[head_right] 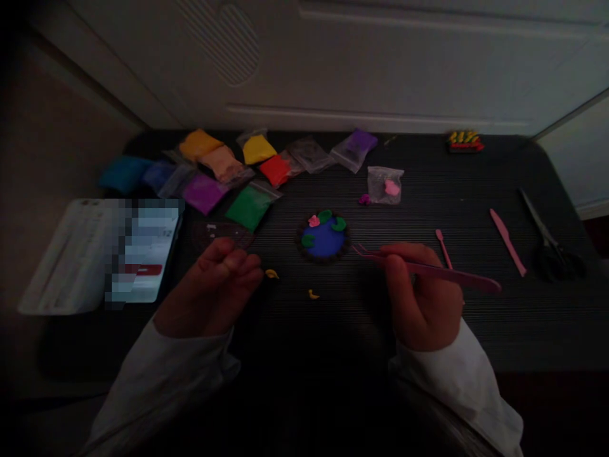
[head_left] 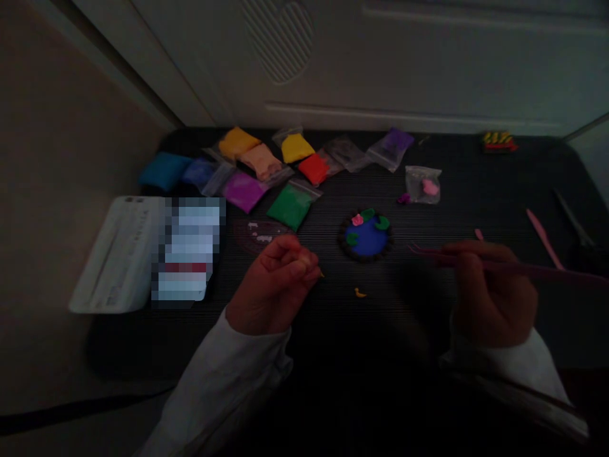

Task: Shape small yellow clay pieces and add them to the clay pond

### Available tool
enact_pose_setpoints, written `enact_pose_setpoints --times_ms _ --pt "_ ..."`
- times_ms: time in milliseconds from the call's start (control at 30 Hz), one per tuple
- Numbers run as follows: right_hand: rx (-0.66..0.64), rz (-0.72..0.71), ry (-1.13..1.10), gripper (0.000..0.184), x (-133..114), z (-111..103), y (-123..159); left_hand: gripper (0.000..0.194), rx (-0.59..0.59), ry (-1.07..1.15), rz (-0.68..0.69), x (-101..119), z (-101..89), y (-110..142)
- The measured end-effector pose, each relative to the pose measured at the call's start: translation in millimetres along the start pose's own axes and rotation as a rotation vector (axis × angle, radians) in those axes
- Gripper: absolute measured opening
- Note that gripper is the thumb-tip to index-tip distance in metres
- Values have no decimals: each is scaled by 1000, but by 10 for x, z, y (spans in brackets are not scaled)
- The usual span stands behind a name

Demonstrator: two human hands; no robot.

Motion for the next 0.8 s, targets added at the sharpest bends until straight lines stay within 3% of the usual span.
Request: enact_pose_setpoints --times_ms 200,300,800 --pt "-180 -173 277 28 300 -5 194 19 23 20 -1 -15 -7 -5" --pt "-210 -203 352 27 365 1 240 21 14 28 15 -14 -6 -3" --pt "-317 -237 691 60 335 65 312 13 -37 82 34 -32 -23 -71"
Point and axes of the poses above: each hand's wrist, its own y-axis away from the middle knuckle, its own z-axis out of the palm, x = y × z, the point moved 4 cm from there along -y, towards the middle knuckle, and after that the axes turned 6 degrees about x, right-handed, at the moved point
